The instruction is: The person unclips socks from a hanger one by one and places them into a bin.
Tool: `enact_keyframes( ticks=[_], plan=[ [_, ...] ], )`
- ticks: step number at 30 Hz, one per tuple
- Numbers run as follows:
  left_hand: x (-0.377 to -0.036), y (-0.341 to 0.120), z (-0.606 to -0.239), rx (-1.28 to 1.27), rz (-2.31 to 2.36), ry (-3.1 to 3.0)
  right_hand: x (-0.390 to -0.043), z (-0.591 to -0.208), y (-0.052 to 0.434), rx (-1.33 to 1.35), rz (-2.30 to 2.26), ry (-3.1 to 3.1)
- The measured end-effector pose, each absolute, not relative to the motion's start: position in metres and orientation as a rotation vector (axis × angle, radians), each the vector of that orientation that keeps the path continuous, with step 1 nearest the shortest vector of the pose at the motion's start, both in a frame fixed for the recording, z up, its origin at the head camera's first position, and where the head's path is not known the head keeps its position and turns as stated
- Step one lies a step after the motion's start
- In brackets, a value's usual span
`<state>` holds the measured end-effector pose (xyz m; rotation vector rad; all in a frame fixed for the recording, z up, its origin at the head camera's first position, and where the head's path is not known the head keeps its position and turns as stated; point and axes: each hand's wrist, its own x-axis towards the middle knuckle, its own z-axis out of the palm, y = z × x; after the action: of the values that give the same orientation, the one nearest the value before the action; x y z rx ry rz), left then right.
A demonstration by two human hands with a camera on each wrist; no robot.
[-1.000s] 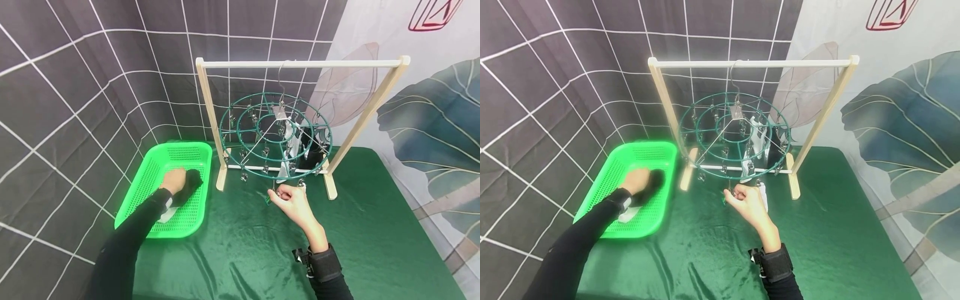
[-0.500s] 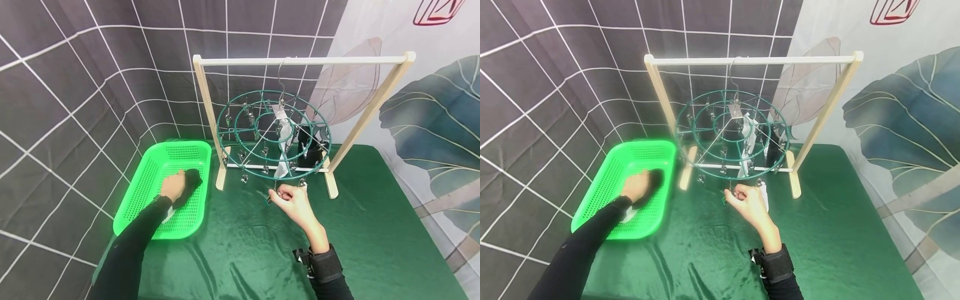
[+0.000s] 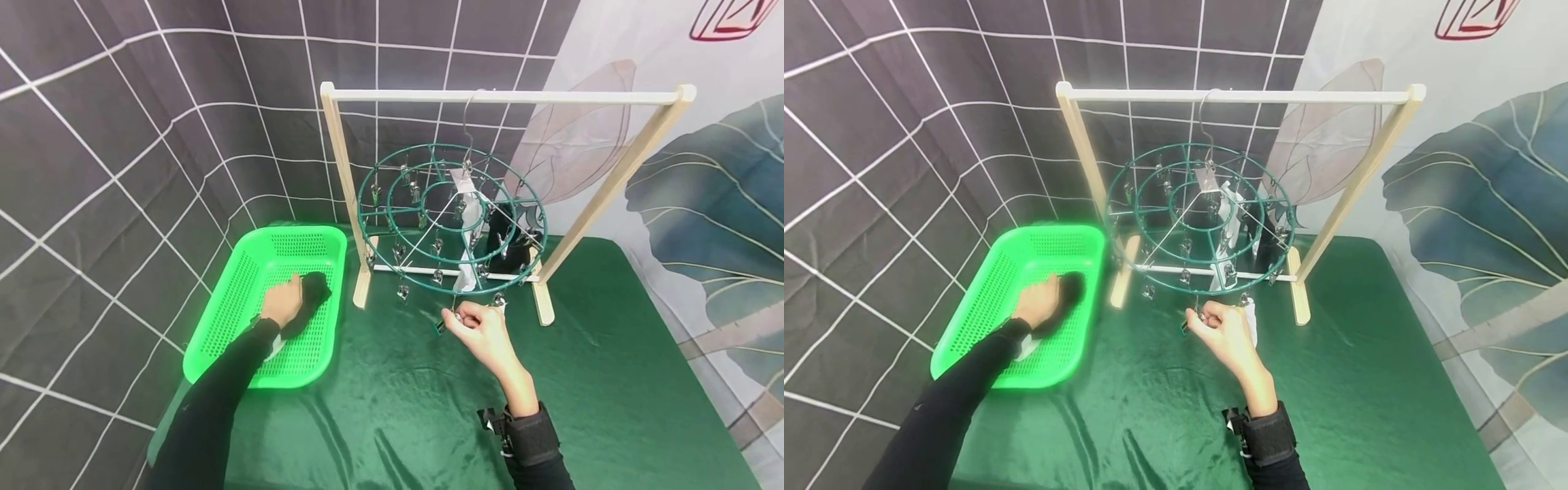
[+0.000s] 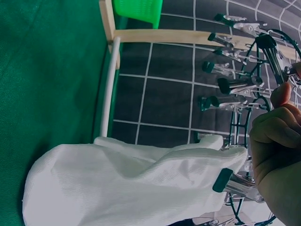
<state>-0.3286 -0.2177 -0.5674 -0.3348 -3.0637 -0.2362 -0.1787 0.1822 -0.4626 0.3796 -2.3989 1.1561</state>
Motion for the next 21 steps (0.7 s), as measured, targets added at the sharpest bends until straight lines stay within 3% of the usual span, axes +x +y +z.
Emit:
enact_keyframes(
  ticks=[12, 21],
  plan=[
    [-0.335, -0.201, -0.532, -0.223, -0.266, -3.062, -0.178, -0.459, 0.180, 0.390, 1.154, -2.386],
    [-0.326, -0.130, -0.478, -0.688, -0.808, -2.221, -0.177, -0.456, 0.176, 0.379, 1.179, -2.391]
  ],
)
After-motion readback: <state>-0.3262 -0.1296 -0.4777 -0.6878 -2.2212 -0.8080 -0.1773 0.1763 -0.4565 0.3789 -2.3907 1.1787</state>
